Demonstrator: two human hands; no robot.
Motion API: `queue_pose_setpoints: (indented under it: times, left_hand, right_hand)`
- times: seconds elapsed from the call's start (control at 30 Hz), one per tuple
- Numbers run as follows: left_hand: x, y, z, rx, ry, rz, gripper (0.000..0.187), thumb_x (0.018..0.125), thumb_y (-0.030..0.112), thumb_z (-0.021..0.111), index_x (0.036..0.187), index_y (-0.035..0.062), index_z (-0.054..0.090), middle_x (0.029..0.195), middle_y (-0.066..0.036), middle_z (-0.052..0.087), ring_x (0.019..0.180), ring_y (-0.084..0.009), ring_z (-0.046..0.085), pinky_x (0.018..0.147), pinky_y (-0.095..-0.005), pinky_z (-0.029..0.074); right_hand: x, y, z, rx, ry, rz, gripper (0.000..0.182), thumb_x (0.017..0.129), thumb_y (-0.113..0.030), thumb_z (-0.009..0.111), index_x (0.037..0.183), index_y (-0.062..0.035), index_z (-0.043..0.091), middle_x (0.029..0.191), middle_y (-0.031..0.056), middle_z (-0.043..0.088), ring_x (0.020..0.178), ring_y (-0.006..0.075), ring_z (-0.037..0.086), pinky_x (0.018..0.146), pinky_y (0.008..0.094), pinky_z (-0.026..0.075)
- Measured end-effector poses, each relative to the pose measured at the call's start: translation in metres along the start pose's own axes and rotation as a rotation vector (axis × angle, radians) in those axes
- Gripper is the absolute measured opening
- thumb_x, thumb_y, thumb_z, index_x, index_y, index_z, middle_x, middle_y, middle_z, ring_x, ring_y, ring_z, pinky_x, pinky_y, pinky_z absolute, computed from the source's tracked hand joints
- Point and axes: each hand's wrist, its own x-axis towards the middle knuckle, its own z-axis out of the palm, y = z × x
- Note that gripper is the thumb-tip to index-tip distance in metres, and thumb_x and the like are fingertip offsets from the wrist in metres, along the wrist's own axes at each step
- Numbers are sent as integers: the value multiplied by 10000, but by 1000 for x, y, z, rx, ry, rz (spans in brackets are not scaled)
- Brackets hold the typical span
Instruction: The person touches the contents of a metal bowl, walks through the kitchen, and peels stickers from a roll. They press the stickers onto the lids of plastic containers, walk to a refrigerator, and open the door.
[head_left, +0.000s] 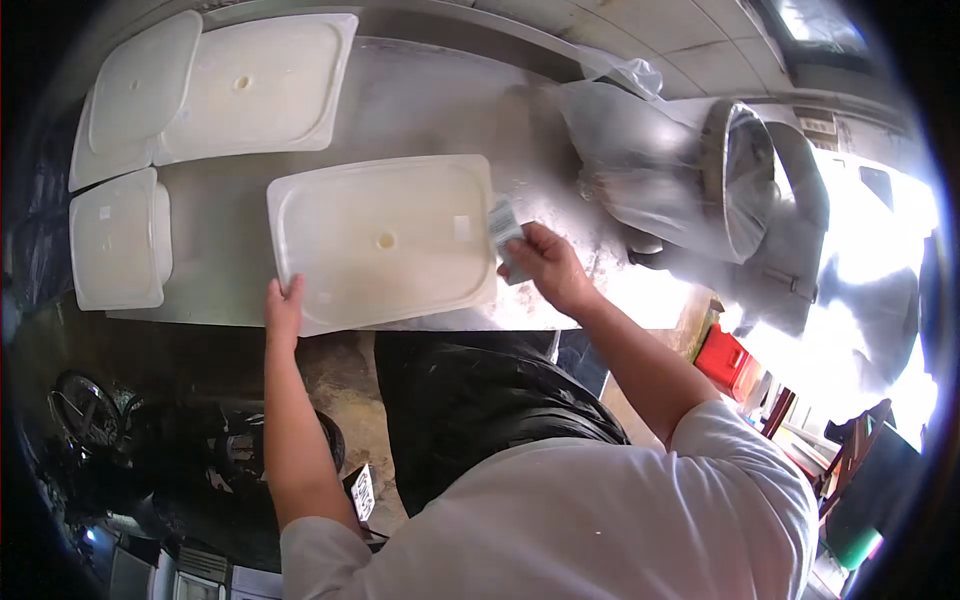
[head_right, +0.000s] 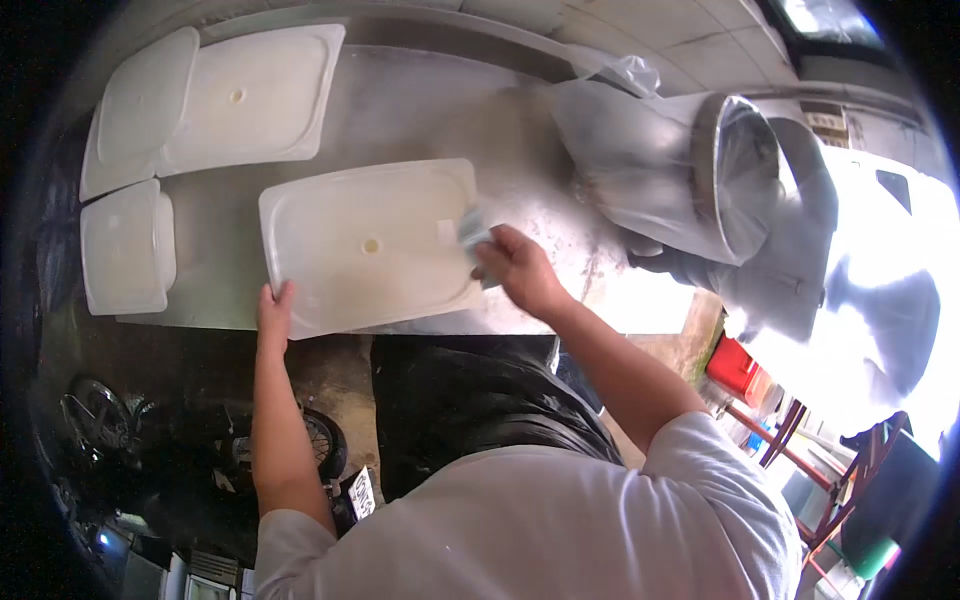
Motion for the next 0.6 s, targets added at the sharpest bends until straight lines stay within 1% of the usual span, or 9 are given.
queue_pose_setpoints:
  times: [0.07, 0.1, 0.17, 0.27, 0.33, 0.4, 0.47, 0.53, 0.6]
  left_hand:
    - [-4, 3, -3, 272, 5, -77, 419, 1005, 371, 657, 1094, -33, 591, 947, -194, 689, 872, -325, 666, 811, -433, 520]
    - [-14, 2, 3, 279, 4, -80, 419, 1005, 371, 657, 1094, -33, 591, 947, -194, 689, 872, -325, 666, 811, -433, 520]
    - [-32, 7, 15, 383, 432, 356, 332, 1005, 286, 646, 1124, -21, 600, 961, -192, 694, 948, -394, 669, 896, -461, 520]
    - [-101, 86, 19, 322, 536, 516, 287, 988, 206, 645, 1186, 0, 619, 1066, -194, 693, 1075, -424, 639, 1008, -487, 481]
    - [-141, 113, 22, 40, 187, 316, 272, 972, 156, 648, 1210, 24, 646, 1161, -184, 666, 1157, -417, 601, 1069, -493, 437]
    - [-192, 166, 17, 312, -22, 549, 280, 950, 149, 683, 1208, 41, 667, 1214, -184, 646, 1173, -407, 591, 1044, -498, 456]
    - [-239, 223, 12, 313, -167, 836, 273, 945, 181, 708, 1179, 43, 682, 1222, -171, 652, 1167, -396, 593, 1051, -522, 451]
    - [-276, 251, 3, -100, -668, 831, 347, 948, 265, 727, 1210, 41, 694, 1308, -186, 626, 1215, -400, 568, 1085, -532, 423]
    - [-300, 266, -4, -470, -1034, 963, 395, 977, 321, 703, 1245, 30, 702, 1391, -211, 592, 1254, -417, 569, 1069, -529, 431]
  right_hand:
    - [-24, -14, 3, 29, -75, -22, 231, 1065, -205, 595, 1126, 13, 639, 946, 65, 677, 855, 146, 675, 793, 321, 553]
    - [-33, -17, 4, 46, -111, -15, 208, 1077, -179, 576, 1117, 17, 632, 953, 60, 679, 855, 134, 668, 814, 315, 555]
    - [-45, -24, 7, 114, -177, -7, 198, 1071, -165, 580, 1144, 13, 626, 986, 64, 674, 868, 142, 661, 830, 329, 550]
    - [-57, -31, 13, 169, -226, -14, 174, 1055, -105, 570, 1179, 8, 617, 1024, 70, 675, 894, 153, 657, 858, 335, 542]
    - [-61, -35, 14, 190, -259, -34, 179, 1044, -70, 561, 1198, 4, 611, 1049, 75, 677, 908, 158, 655, 873, 338, 537]
    - [-65, -39, 14, 275, -303, -68, 212, 1023, -24, 542, 1224, -3, 605, 1089, 86, 682, 923, 162, 656, 887, 348, 533]
    - [-68, -40, 15, 281, -312, -67, 210, 1023, -25, 543, 1222, -5, 607, 1089, 87, 687, 921, 162, 657, 885, 349, 533]
    - [-70, -43, 15, 281, -321, -73, 209, 1022, -26, 544, 1220, -7, 610, 1088, 88, 692, 919, 162, 658, 882, 350, 533]
    - [-74, -45, 15, 221, -330, -61, 223, 1019, -30, 554, 1233, -8, 612, 1066, 80, 699, 921, 164, 660, 883, 344, 531]
